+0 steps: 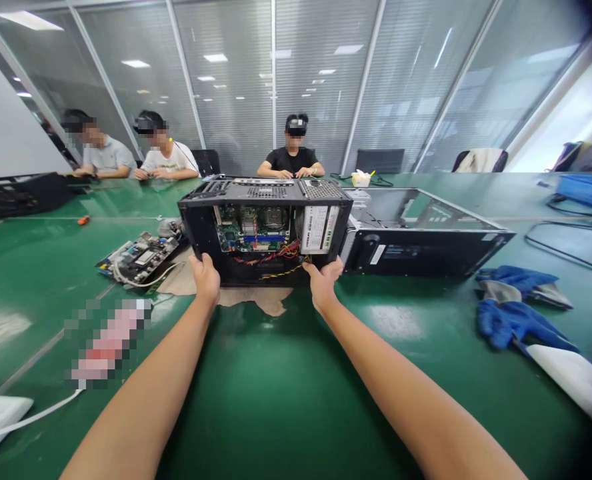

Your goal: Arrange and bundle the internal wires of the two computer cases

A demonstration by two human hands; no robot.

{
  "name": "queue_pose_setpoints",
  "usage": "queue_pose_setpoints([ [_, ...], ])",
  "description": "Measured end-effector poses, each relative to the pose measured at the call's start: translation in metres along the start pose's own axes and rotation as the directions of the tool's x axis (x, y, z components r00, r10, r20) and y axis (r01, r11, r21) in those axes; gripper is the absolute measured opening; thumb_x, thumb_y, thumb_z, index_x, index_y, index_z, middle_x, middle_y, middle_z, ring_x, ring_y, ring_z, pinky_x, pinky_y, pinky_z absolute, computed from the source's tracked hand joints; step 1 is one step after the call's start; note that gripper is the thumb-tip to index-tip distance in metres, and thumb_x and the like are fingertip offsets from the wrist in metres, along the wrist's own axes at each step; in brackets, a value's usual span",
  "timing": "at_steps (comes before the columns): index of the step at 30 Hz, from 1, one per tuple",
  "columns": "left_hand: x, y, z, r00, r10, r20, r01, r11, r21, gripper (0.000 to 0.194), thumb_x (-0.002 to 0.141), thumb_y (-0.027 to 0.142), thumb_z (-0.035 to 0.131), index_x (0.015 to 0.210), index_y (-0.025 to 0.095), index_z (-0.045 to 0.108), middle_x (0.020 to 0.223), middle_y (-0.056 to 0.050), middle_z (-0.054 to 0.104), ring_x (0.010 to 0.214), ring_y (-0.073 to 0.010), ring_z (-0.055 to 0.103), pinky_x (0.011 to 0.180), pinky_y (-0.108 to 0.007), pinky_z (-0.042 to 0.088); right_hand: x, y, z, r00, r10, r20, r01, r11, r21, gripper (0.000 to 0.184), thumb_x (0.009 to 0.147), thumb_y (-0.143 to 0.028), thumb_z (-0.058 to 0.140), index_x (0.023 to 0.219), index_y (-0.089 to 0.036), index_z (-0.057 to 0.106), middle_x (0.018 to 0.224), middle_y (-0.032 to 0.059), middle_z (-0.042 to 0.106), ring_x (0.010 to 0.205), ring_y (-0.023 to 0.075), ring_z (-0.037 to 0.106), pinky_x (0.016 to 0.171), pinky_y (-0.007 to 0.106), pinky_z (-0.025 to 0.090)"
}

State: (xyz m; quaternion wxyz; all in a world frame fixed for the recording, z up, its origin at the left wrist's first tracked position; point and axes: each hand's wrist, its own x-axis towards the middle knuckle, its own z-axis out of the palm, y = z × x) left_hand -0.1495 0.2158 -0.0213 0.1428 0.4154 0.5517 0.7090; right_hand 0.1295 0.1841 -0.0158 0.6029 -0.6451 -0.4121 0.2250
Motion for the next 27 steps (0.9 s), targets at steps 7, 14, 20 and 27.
queue_pose_setpoints([
  [7, 0.032, -0.019, 0.023, 0.999, -0.040, 0.004, 0.040, 0.998, -0.051, 0.037, 0.092, 0.058, 0.050, 0.100, 0.022, 0.043, 0.097, -0.003, 0.055, 0.095, -0.0183, 0.055, 0.093, -0.033, 0.044, 0.028, 0.002, 0.030, 1.000, 0.009, -0.004, -0.009, 0.996, -0.089, 0.089, 0.067, -0.046, 0.066, 0.139, -0.017, 0.024, 0.139, 0.0215, 0.033, 0.133, 0.0390, 0.032, 0.109, 0.054, 0.030],
  [14, 0.057, -0.031, 0.039, 0.997, -0.073, -0.001, 0.073, 0.992, -0.103, 0.035, 0.091, 0.054, 0.054, 0.099, 0.022, 0.043, 0.101, -0.003, 0.056, 0.102, -0.0180, 0.055, 0.099, -0.033, 0.043, 0.047, 0.003, 0.052, 1.000, 0.013, 0.014, -0.011, 0.990, -0.143, 0.088, 0.072, -0.051, 0.065, 0.141, -0.016, 0.022, 0.141, 0.0236, 0.034, 0.135, 0.0397, 0.032, 0.108, 0.053, 0.031],
  [20, 0.070, -0.021, 0.048, 0.994, -0.103, 0.048, 0.109, 0.983, -0.145, 0.026, 0.089, 0.039, 0.057, 0.102, 0.023, 0.041, 0.106, -0.003, 0.061, 0.102, -0.0167, 0.060, 0.098, -0.032, 0.047, 0.062, 0.003, 0.066, 0.999, -0.013, 0.036, 0.018, 0.989, -0.147, 0.093, 0.071, -0.050, 0.066, 0.143, -0.012, 0.020, 0.143, 0.0256, 0.035, 0.138, 0.0377, 0.031, 0.110, 0.051, 0.031],
  [27, 0.048, 0.011, 0.040, 0.988, -0.154, 0.009, 0.154, 0.988, 0.018, 0.047, 0.080, 0.026, 0.067, 0.119, 0.020, 0.043, 0.129, -0.012, 0.053, 0.125, -0.0250, 0.049, 0.111, -0.043, 0.036, 0.054, 0.000, 0.052, 0.987, -0.070, 0.148, 0.095, 0.980, -0.173, 0.095, 0.072, -0.043, 0.063, 0.148, -0.011, 0.015, 0.145, 0.0258, 0.035, 0.137, 0.0373, 0.033, 0.110, 0.052, 0.031],
])
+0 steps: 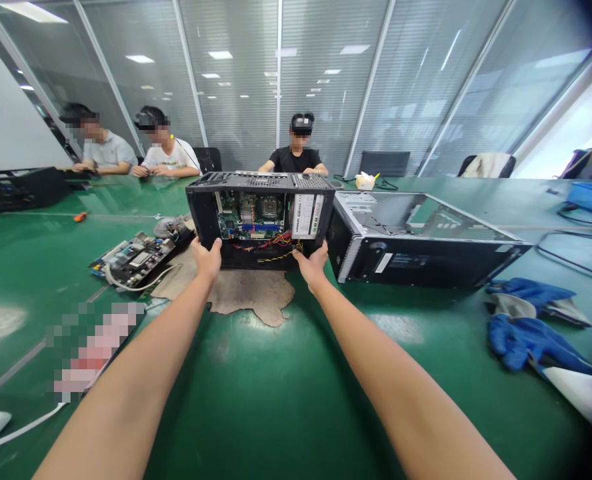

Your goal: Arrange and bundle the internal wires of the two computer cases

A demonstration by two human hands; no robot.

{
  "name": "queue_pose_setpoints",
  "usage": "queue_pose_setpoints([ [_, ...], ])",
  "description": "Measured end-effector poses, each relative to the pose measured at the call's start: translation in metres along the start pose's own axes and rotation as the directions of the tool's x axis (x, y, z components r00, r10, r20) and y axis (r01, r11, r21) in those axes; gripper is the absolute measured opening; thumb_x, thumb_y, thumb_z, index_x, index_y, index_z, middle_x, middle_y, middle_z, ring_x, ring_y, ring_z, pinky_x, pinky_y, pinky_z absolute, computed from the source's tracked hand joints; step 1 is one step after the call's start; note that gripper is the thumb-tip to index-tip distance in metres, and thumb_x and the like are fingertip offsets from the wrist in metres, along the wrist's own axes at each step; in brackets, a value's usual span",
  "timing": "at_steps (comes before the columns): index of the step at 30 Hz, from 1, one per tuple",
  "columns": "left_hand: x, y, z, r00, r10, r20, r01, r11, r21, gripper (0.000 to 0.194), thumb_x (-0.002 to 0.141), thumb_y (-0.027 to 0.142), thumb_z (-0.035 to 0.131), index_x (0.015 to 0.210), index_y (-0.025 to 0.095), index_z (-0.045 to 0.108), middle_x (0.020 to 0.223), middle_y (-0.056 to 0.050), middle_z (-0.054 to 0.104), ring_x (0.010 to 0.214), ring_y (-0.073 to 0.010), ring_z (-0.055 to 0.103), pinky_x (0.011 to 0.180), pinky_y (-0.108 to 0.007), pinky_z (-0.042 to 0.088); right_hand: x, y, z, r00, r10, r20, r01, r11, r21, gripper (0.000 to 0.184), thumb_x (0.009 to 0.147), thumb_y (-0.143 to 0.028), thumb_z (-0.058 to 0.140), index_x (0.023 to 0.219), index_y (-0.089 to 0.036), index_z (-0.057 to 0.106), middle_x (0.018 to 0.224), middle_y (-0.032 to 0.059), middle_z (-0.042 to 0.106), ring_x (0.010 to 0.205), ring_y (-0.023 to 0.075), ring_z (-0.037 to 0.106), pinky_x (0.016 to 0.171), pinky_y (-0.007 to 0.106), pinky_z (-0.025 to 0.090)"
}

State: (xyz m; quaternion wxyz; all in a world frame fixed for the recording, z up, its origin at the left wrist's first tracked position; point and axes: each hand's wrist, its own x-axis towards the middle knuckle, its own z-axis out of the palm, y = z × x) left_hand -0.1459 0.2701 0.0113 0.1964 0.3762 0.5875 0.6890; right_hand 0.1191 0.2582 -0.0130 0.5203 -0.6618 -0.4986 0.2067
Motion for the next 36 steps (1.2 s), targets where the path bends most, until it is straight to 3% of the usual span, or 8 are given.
queue_pose_setpoints([
  [4, -0.044, 0.030, 0.008, 0.967, 0.100, -0.234, 0.025, 0.878, 0.478, 0.069, 0.073, 0.018, 0.071, 0.134, 0.017, 0.039, 0.141, -0.019, 0.038, 0.136, -0.0366, 0.034, 0.113, -0.057, 0.024, -0.033, -0.005, -0.034, 0.987, -0.144, 0.066, 0.153, 0.974, -0.166, 0.087, 0.075, -0.033, 0.060, 0.149, -0.008, 0.021, 0.138, 0.0273, 0.041, 0.130, 0.0387, 0.041, 0.108, 0.054, 0.034],
  [7, -0.085, 0.052, 0.020, 0.972, 0.220, -0.084, -0.137, 0.817, 0.561, 0.065, 0.077, 0.024, 0.070, 0.135, 0.019, 0.040, 0.137, -0.017, 0.041, 0.133, -0.0355, 0.036, 0.110, -0.056, 0.029, -0.044, -0.014, -0.079, 0.867, -0.483, 0.125, 0.492, 0.785, -0.377, 0.072, 0.082, -0.034, 0.055, 0.146, -0.009, 0.033, 0.138, 0.0250, 0.043, 0.133, 0.0371, 0.037, 0.111, 0.053, 0.030],
  [9, -0.115, 0.063, 0.026, 0.970, 0.239, 0.034, -0.219, 0.814, 0.539, 0.058, 0.079, 0.024, 0.068, 0.131, 0.020, 0.044, 0.135, -0.016, 0.042, 0.131, -0.0341, 0.038, 0.109, -0.053, 0.032, -0.034, -0.019, -0.113, 0.797, -0.590, 0.127, 0.551, 0.625, -0.553, 0.070, 0.085, -0.032, 0.054, 0.147, -0.008, 0.032, 0.145, 0.0257, 0.038, 0.141, 0.0394, 0.025, 0.112, 0.057, 0.024],
  [11, -0.148, 0.069, 0.031, 0.965, 0.215, 0.149, -0.261, 0.832, 0.489, 0.051, 0.079, 0.022, 0.067, 0.126, 0.021, 0.047, 0.132, -0.014, 0.043, 0.127, -0.0324, 0.042, 0.107, -0.051, 0.034, -0.014, -0.021, -0.141, 0.810, -0.580, 0.089, 0.469, 0.548, -0.693, 0.072, 0.085, -0.033, 0.055, 0.146, -0.005, 0.031, 0.149, 0.0282, 0.035, 0.143, 0.0420, 0.020, 0.111, 0.062, 0.019],
  [15, -0.217, 0.076, 0.027, 0.895, 0.223, 0.386, -0.350, 0.888, 0.298, 0.033, 0.079, 0.019, 0.062, 0.111, 0.023, 0.053, 0.120, -0.009, 0.049, 0.121, -0.0276, 0.047, 0.106, -0.047, 0.037, 0.027, -0.013, -0.172, 0.901, -0.393, 0.182, 0.363, 0.455, -0.813, 0.059, 0.092, -0.052, 0.045, 0.129, -0.007, 0.050, 0.128, 0.0249, 0.056, 0.129, 0.0387, 0.040, 0.109, 0.062, 0.018],
  [20, -0.279, 0.083, 0.002, 0.739, 0.310, 0.598, -0.420, 0.906, 0.049, 0.024, 0.081, 0.017, 0.059, 0.103, 0.023, 0.055, 0.115, -0.010, 0.052, 0.116, -0.0261, 0.050, 0.104, -0.048, 0.041, 0.038, -0.008, -0.182, 0.869, -0.409, 0.279, 0.431, 0.348, -0.832, 0.060, 0.091, -0.060, 0.042, 0.120, -0.009, 0.056, 0.120, 0.0222, 0.061, 0.116, 0.0363, 0.051, 0.102, 0.051, 0.029],
  [26, -0.304, 0.085, -0.034, 0.606, 0.300, 0.737, -0.400, 0.915, -0.044, 0.015, 0.084, 0.019, 0.056, 0.097, 0.026, 0.059, 0.112, -0.009, 0.055, 0.112, -0.0262, 0.054, 0.099, -0.050, 0.046, 0.024, -0.013, -0.204, 0.842, -0.405, 0.356, 0.486, 0.286, -0.826, 0.057, 0.092, -0.061, 0.040, 0.115, -0.012, 0.059, 0.115, 0.0205, 0.065, 0.112, 0.0357, 0.054, 0.092, 0.047, 0.035],
  [36, -0.301, 0.074, -0.040, 0.644, 0.301, 0.703, -0.381, 0.924, -0.047, 0.011, 0.084, 0.015, 0.054, 0.089, 0.023, 0.060, 0.100, -0.006, 0.058, 0.101, -0.0218, 0.058, 0.091, -0.042, 0.048, -0.005, -0.010, -0.250, 0.799, -0.373, 0.472, 0.573, 0.234, -0.785, 0.058, 0.088, -0.069, 0.043, 0.106, -0.016, 0.061, 0.111, 0.0161, 0.067, 0.108, 0.0332, 0.059, 0.088, 0.043, 0.038],
])
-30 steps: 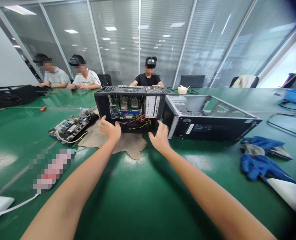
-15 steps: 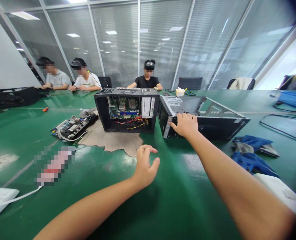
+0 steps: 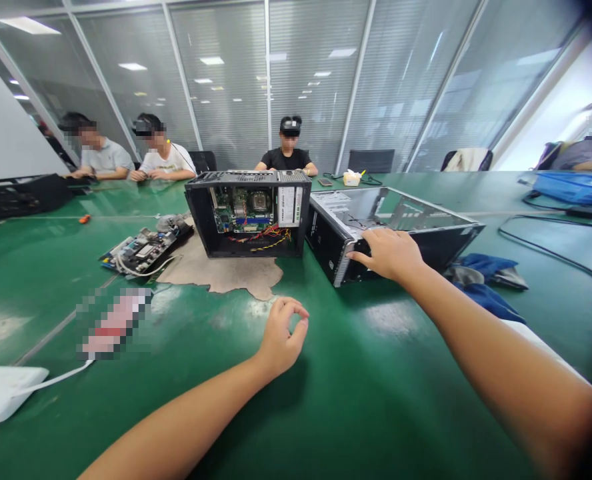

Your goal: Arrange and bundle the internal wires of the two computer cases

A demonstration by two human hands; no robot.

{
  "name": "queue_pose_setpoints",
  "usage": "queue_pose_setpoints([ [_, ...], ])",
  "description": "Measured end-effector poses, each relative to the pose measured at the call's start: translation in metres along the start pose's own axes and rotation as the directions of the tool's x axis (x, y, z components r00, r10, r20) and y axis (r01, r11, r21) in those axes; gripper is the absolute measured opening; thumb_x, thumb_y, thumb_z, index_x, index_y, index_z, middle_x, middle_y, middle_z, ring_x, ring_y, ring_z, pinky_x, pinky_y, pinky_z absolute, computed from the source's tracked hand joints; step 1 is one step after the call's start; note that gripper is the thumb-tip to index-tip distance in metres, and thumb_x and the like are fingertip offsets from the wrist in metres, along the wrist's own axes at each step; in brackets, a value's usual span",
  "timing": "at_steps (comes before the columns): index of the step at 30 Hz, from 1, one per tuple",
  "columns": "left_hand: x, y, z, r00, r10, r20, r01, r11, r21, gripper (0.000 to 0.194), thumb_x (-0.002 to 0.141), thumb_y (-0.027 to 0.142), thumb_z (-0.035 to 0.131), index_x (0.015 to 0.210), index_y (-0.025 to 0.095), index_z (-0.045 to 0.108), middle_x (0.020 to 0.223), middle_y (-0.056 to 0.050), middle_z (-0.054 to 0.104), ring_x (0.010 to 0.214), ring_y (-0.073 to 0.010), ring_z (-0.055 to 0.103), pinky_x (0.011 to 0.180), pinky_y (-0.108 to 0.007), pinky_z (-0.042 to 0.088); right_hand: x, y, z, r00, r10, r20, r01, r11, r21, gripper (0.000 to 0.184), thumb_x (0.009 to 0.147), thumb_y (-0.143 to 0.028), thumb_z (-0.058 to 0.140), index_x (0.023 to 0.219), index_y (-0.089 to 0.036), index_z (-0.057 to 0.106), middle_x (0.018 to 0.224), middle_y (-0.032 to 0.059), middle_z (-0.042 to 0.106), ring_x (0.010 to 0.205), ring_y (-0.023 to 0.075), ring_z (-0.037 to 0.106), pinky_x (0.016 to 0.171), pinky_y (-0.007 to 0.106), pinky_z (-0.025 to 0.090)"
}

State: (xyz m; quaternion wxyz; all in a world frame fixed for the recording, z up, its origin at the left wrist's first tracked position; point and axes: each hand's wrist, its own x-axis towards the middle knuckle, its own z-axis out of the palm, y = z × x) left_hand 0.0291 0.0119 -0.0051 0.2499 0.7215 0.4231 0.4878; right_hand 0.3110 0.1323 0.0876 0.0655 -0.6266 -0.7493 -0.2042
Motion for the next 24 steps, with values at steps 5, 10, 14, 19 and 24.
queue_pose_setpoints([
  [5, -0.003, -0.001, 0.000, 0.998, 0.023, 0.053, -0.022, 1.000, -0.021, 0.010, 0.085, 0.016, 0.054, 0.089, 0.023, 0.059, 0.097, -0.005, 0.058, 0.097, -0.0214, 0.059, 0.089, -0.041, 0.049, -0.015, 0.003, -0.007, 1.000, -0.013, -0.014, 0.012, 1.000, -0.025, 0.058, 0.089, -0.068, 0.043, 0.107, -0.017, 0.062, 0.109, 0.0163, 0.068, 0.104, 0.0329, 0.060, 0.087, 0.043, 0.038],
  [10, -0.002, 0.001, 0.005, 0.992, 0.089, 0.086, -0.091, 0.995, 0.029, 0.010, 0.086, 0.015, 0.054, 0.090, 0.023, 0.059, 0.100, -0.006, 0.059, 0.100, -0.0217, 0.059, 0.092, -0.041, 0.049, -0.028, -0.006, -0.012, 0.999, 0.002, -0.055, -0.001, 1.000, 0.018, 0.055, 0.090, -0.065, 0.044, 0.108, -0.016, 0.062, 0.111, 0.0170, 0.068, 0.108, 0.0345, 0.059, 0.091, 0.046, 0.037],
  [14, 0.010, 0.006, 0.014, 0.960, 0.205, 0.191, -0.239, 0.955, 0.174, 0.016, 0.086, 0.019, 0.056, 0.101, 0.023, 0.059, 0.109, -0.009, 0.059, 0.105, -0.0244, 0.057, 0.094, -0.044, 0.047, -0.042, -0.001, -0.011, 0.992, 0.003, -0.123, 0.018, 0.986, 0.166, 0.051, 0.090, -0.055, 0.049, 0.124, -0.019, 0.058, 0.123, 0.0165, 0.064, 0.116, 0.0338, 0.055, 0.097, 0.047, 0.037],
  [19, 0.054, 0.027, 0.028, 0.921, 0.309, 0.235, -0.381, 0.838, 0.390, 0.035, 0.087, 0.024, 0.059, 0.121, 0.019, 0.054, 0.124, -0.013, 0.055, 0.117, -0.0284, 0.051, 0.097, -0.044, 0.045, -0.067, 0.053, -0.001, 0.920, 0.329, -0.211, -0.286, 0.935, 0.210, 0.063, 0.092, -0.052, 0.045, 0.141, -0.012, 0.046, 0.148, 0.0246, 0.042, 0.134, 0.0374, 0.040, 0.102, 0.050, 0.036],
  [24, 0.110, 0.054, 0.049, 0.824, 0.437, 0.360, -0.566, 0.615, 0.550, 0.050, 0.091, 0.026, 0.059, 0.137, 0.015, 0.044, 0.143, -0.017, 0.049, 0.134, -0.0287, 0.042, 0.101, -0.042, 0.040, -0.086, 0.119, 0.008, 0.744, 0.661, -0.097, -0.646, 0.749, 0.145, 0.073, 0.095, -0.062, 0.031, 0.150, -0.015, 0.038, 0.157, 0.0273, 0.025, 0.141, 0.0430, 0.028, 0.100, 0.054, 0.031],
])
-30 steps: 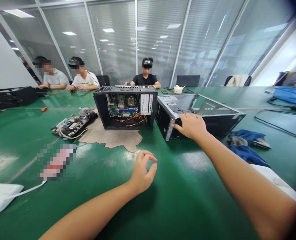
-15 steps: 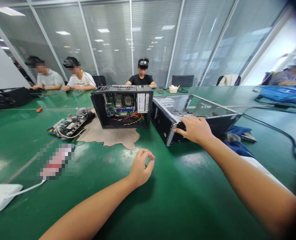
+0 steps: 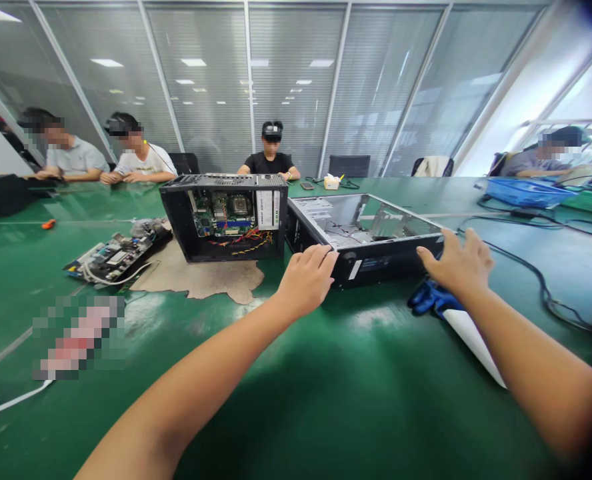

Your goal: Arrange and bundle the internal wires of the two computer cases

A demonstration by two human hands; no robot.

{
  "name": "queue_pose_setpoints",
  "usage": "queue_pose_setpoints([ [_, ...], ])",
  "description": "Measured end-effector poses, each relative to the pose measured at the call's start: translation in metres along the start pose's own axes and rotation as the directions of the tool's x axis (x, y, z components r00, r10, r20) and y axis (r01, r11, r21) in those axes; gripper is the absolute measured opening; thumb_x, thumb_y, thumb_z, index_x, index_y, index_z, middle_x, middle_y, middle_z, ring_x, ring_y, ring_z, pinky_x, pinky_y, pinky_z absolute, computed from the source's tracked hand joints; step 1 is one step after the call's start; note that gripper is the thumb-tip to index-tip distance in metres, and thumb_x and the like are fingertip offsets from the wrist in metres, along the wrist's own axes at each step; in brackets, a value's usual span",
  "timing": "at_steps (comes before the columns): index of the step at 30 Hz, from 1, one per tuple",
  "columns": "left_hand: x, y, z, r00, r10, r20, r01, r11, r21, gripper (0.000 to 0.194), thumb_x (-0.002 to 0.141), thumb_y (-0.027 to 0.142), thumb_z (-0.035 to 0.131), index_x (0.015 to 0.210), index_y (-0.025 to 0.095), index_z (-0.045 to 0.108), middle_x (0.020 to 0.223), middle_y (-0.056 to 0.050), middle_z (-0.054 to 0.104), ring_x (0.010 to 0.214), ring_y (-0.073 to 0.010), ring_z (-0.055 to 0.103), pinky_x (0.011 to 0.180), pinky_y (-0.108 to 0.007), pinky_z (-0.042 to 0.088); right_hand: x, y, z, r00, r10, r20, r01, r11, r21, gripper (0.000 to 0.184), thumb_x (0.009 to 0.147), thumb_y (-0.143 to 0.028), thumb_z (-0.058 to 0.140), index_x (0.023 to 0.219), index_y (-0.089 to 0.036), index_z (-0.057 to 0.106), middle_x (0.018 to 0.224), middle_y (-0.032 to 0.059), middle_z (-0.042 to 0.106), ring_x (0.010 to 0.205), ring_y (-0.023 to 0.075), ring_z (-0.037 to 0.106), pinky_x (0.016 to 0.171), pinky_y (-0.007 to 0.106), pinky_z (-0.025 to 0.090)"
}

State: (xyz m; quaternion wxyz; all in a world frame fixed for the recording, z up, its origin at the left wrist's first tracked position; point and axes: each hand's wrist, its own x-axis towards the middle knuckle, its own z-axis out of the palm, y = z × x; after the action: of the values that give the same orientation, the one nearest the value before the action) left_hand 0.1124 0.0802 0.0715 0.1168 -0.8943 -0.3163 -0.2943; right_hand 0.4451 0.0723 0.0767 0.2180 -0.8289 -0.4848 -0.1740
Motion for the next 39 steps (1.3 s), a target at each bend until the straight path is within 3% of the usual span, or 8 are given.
queue_pose_setpoints([
  [2, 0.019, -0.001, 0.005, 0.997, 0.064, 0.037, -0.067, 0.994, 0.090, 0.048, 0.093, 0.029, 0.059, 0.136, 0.015, 0.046, 0.141, -0.017, 0.052, 0.136, -0.0285, 0.040, 0.100, -0.042, 0.038, 0.009, 0.015, 0.004, 0.999, 0.000, 0.045, 0.002, 0.999, -0.046, 0.072, 0.095, -0.064, 0.028, 0.151, -0.020, 0.039, 0.158, 0.0265, 0.024, 0.140, 0.0432, 0.027, 0.097, 0.056, 0.031],
  [6, 0.038, -0.005, 0.020, 0.993, 0.114, 0.037, -0.119, 0.976, 0.181, 0.038, 0.097, 0.025, 0.051, 0.134, 0.015, 0.050, 0.134, -0.015, 0.058, 0.132, -0.0266, 0.045, 0.097, -0.042, 0.036, 0.025, 0.027, 0.015, 0.976, -0.167, 0.139, 0.188, 0.970, -0.154, 0.070, 0.092, -0.067, 0.033, 0.150, -0.028, 0.041, 0.159, 0.0206, 0.029, 0.143, 0.0426, 0.020, 0.095, 0.059, 0.030],
  [11, 0.045, -0.009, 0.026, 0.995, 0.101, 0.015, -0.102, 0.973, 0.206, 0.036, 0.098, 0.013, 0.038, 0.130, 0.015, 0.055, 0.121, -0.013, 0.065, 0.113, -0.0249, 0.055, 0.090, -0.042, 0.036, 0.043, 0.023, 0.026, 0.937, -0.266, 0.228, 0.300, 0.945, -0.132, 0.068, 0.092, -0.062, 0.038, 0.146, -0.022, 0.045, 0.153, 0.0230, 0.039, 0.141, 0.0405, 0.024, 0.098, 0.060, 0.027],
  [15, 0.045, -0.011, 0.023, 0.994, 0.108, 0.014, -0.109, 0.975, 0.193, 0.036, 0.095, 0.011, 0.041, 0.127, 0.016, 0.056, 0.121, -0.012, 0.065, 0.112, -0.0253, 0.054, 0.088, -0.042, 0.034, 0.047, 0.022, 0.030, 0.933, -0.306, 0.192, 0.328, 0.940, -0.095, 0.061, 0.094, -0.058, 0.036, 0.139, -0.020, 0.049, 0.148, 0.0236, 0.045, 0.136, 0.0361, 0.035, 0.097, 0.056, 0.028],
  [20, 0.035, -0.028, 0.018, 0.993, 0.112, 0.033, -0.116, 0.978, 0.174, 0.038, 0.093, 0.012, 0.043, 0.128, 0.017, 0.055, 0.125, -0.012, 0.064, 0.116, -0.0255, 0.052, 0.090, -0.043, 0.033, 0.028, 0.018, 0.024, 0.938, -0.328, 0.108, 0.338, 0.936, -0.094, 0.054, 0.093, -0.058, 0.038, 0.131, -0.024, 0.055, 0.136, 0.0201, 0.054, 0.123, 0.0384, 0.043, 0.092, 0.054, 0.031],
  [27, 0.015, -0.059, 0.004, 0.996, 0.086, 0.030, -0.089, 0.983, 0.160, 0.036, 0.096, 0.015, 0.039, 0.128, 0.018, 0.055, 0.130, -0.012, 0.063, 0.120, -0.0244, 0.052, 0.093, -0.042, 0.032, -0.014, 0.003, 0.013, 0.923, -0.386, -0.002, 0.383, 0.918, -0.101, 0.052, 0.091, -0.055, 0.044, 0.130, -0.023, 0.058, 0.128, 0.0192, 0.053, 0.116, 0.0384, 0.043, 0.098, 0.052, 0.031],
  [31, 0.010, -0.068, -0.003, 0.996, 0.072, 0.050, -0.080, 0.980, 0.183, 0.034, 0.095, 0.013, 0.040, 0.125, 0.018, 0.056, 0.128, -0.012, 0.064, 0.118, -0.0251, 0.054, 0.093, -0.042, 0.033, -0.029, -0.003, 0.005, 0.896, -0.443, -0.021, 0.441, 0.896, -0.050, 0.054, 0.090, -0.051, 0.045, 0.132, -0.019, 0.056, 0.122, 0.0193, 0.053, 0.115, 0.0368, 0.044, 0.096, 0.049, 0.036],
  [39, 0.002, -0.082, -0.008, 0.994, 0.074, 0.078, -0.089, 0.972, 0.219, 0.041, 0.094, 0.010, 0.038, 0.131, 0.019, 0.054, 0.134, -0.012, 0.061, 0.122, -0.0252, 0.053, 0.092, -0.042, 0.035, -0.055, -0.018, -0.014, 0.915, -0.402, -0.042, 0.401, 0.915, -0.036, 0.048, 0.090, -0.046, 0.049, 0.127, -0.019, 0.061, 0.119, 0.0200, 0.054, 0.112, 0.0381, 0.043, 0.092, 0.051, 0.036],
])
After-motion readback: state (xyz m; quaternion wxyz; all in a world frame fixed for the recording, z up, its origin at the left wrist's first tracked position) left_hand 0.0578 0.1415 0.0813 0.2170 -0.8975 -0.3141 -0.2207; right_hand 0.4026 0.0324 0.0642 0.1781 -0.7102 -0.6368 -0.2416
